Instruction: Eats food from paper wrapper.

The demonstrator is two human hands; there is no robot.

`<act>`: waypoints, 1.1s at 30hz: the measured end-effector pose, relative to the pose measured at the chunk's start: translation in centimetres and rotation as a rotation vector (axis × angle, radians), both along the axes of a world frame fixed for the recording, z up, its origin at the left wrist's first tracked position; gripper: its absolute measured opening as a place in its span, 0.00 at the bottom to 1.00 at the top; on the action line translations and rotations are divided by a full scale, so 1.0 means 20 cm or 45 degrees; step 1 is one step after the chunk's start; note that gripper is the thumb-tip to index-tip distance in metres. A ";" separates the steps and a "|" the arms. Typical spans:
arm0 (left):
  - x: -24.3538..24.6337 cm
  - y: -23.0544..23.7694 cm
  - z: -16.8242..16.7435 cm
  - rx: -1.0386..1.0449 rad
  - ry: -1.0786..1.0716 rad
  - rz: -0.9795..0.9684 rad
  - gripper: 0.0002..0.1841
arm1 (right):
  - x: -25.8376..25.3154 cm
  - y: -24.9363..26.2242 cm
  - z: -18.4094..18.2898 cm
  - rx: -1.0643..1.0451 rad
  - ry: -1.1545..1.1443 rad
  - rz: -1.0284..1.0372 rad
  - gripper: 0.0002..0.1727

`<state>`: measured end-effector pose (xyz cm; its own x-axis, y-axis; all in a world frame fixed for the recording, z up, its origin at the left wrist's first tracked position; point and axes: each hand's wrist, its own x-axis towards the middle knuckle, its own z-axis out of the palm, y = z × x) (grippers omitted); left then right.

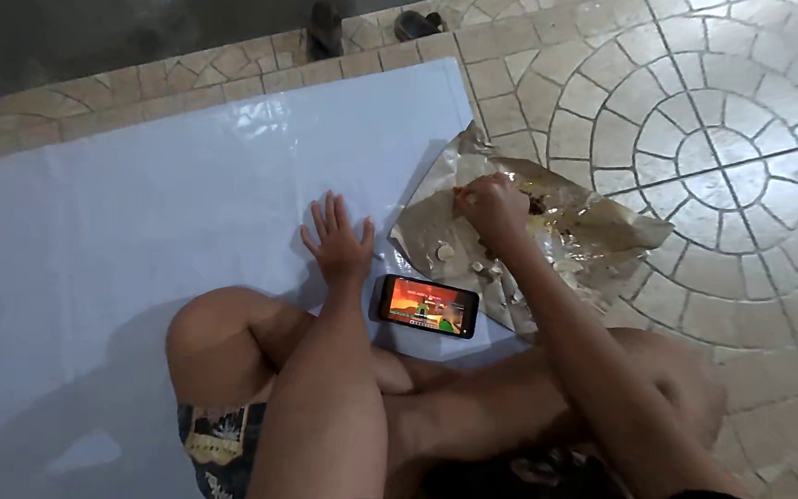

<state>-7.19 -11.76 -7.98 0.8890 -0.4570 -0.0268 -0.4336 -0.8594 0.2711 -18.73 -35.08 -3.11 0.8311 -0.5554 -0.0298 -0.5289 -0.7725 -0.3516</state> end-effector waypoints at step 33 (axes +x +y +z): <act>0.01 -0.02 0.01 0.011 -0.001 0.034 0.39 | 0.03 -0.05 0.07 0.031 0.231 0.187 0.11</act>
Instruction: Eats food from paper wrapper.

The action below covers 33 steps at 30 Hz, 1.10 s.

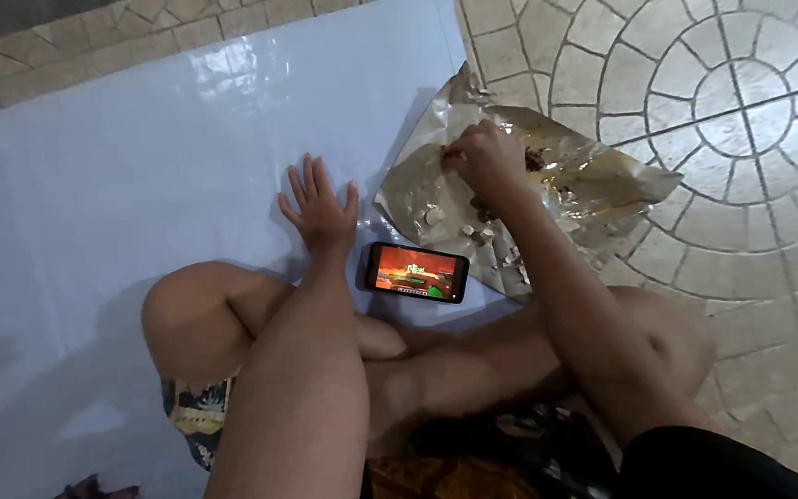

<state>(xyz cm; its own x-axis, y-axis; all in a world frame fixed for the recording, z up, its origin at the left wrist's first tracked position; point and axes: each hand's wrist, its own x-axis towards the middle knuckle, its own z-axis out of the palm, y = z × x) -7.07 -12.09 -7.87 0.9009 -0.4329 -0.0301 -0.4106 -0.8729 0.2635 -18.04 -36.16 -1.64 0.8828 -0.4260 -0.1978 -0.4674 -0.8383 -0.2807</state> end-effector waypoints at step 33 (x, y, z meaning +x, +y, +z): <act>0.00 0.01 -0.01 -0.033 -0.010 -0.028 0.39 | -0.16 -0.12 0.03 0.013 -0.232 -0.030 0.13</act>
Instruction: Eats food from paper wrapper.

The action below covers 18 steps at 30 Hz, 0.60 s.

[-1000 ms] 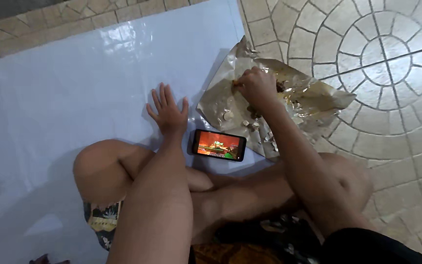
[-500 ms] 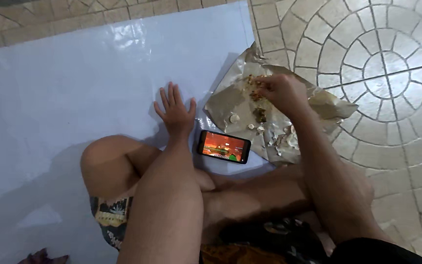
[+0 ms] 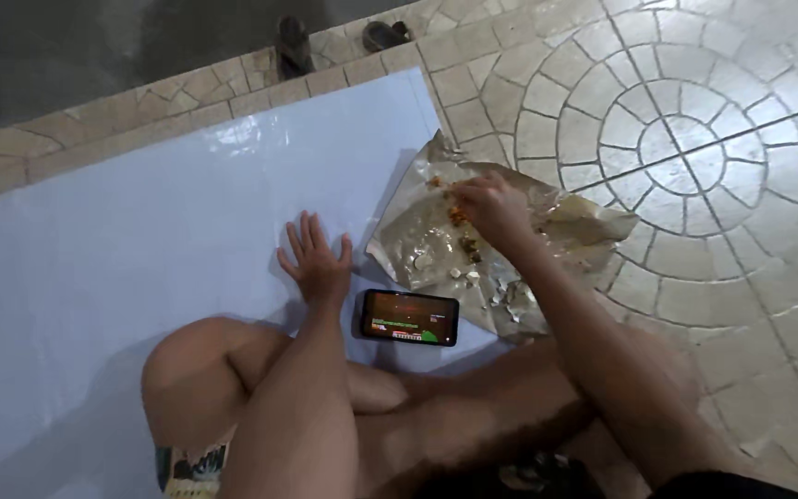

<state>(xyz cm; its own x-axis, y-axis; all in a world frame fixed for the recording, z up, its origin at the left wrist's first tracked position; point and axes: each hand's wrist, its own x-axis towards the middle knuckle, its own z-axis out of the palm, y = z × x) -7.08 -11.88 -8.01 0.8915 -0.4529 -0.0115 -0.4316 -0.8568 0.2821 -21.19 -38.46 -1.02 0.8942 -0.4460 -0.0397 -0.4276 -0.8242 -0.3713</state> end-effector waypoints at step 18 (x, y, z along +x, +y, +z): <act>-0.01 0.00 -0.01 0.029 -0.050 0.004 0.39 | 0.00 0.00 -0.10 0.037 0.032 0.115 0.09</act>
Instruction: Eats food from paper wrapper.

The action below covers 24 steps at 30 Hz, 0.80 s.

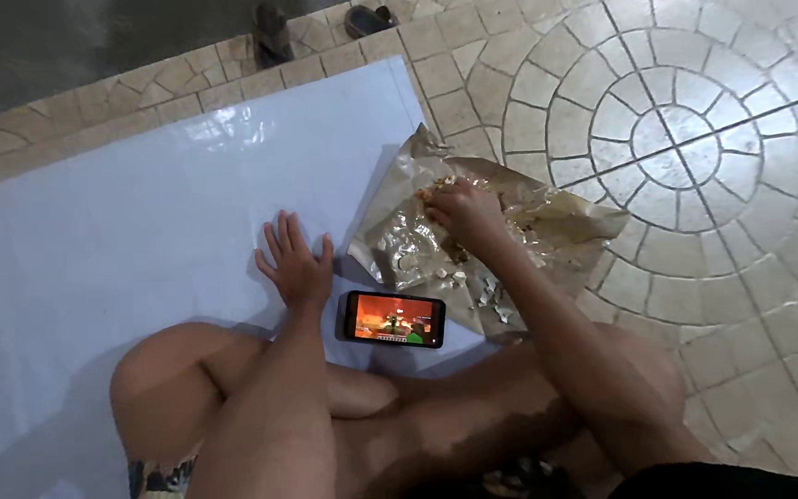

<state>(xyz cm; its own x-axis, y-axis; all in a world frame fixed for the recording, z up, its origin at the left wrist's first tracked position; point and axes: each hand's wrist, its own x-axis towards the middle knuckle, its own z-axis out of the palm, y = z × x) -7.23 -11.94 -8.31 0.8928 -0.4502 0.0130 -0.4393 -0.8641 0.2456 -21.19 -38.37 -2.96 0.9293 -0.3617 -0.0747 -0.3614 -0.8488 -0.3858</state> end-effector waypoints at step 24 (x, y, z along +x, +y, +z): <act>0.00 0.02 0.00 0.046 0.041 -0.020 0.39 | -0.15 0.30 0.64 1.116 -0.556 -0.028 0.06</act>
